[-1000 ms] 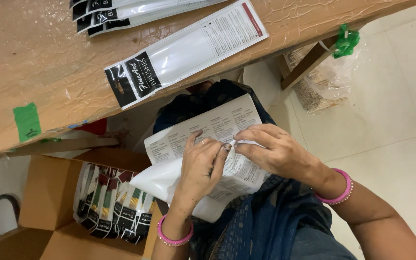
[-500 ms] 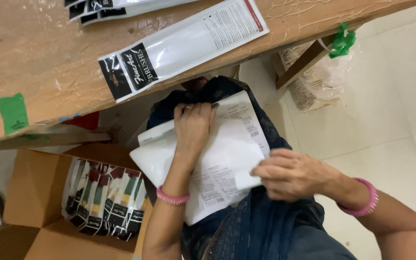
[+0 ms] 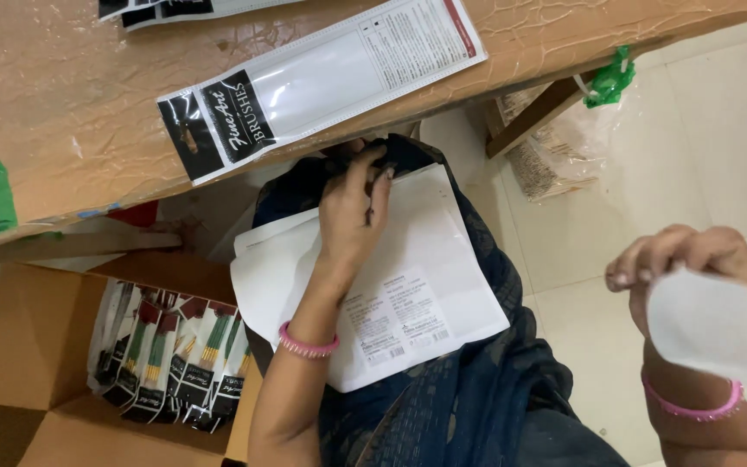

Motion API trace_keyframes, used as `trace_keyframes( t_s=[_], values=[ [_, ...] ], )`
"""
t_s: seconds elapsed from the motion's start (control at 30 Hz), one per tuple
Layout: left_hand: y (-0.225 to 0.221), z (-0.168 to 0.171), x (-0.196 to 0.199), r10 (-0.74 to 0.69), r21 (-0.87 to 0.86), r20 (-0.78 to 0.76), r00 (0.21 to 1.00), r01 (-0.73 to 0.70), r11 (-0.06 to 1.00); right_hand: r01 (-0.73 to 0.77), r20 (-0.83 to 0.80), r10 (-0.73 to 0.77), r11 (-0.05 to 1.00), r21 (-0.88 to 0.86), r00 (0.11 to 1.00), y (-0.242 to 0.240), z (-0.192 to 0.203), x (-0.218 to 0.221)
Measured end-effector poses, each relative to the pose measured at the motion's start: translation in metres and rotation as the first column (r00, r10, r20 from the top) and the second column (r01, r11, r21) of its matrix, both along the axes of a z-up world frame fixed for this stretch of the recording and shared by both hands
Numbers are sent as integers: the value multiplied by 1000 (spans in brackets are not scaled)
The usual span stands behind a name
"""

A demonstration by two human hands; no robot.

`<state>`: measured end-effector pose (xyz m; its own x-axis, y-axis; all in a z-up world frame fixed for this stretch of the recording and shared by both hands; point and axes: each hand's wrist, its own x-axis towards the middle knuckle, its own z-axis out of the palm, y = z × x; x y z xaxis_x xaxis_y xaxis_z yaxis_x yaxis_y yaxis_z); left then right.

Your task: The person picks up a white paper label from their lap, removes the backing to expose the adhesive, and presses the label onto a black-and-white paintbrush package on the table.

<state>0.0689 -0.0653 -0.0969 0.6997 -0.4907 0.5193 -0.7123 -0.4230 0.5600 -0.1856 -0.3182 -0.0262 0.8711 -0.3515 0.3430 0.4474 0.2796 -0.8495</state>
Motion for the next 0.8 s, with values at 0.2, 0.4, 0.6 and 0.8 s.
trace_keyframes(
  t_s=[0.2,0.4,0.6,0.8],
  values=[
    [31,78,-27,-403,-384,-522,751,215,898,159,33,-205,638,-754,978,45,18,57],
    [58,147,-51,-524,-320,-357,774,425,847,132,123,-60,178,-975,991,85,51,113],
    [80,122,-49,-169,-240,-226,959,113,964,239,210,-129,276,-931,969,110,92,146],
    [78,94,-32,-381,-786,-412,828,-112,608,-143,-159,57,783,-606,986,111,57,176]
  ],
)
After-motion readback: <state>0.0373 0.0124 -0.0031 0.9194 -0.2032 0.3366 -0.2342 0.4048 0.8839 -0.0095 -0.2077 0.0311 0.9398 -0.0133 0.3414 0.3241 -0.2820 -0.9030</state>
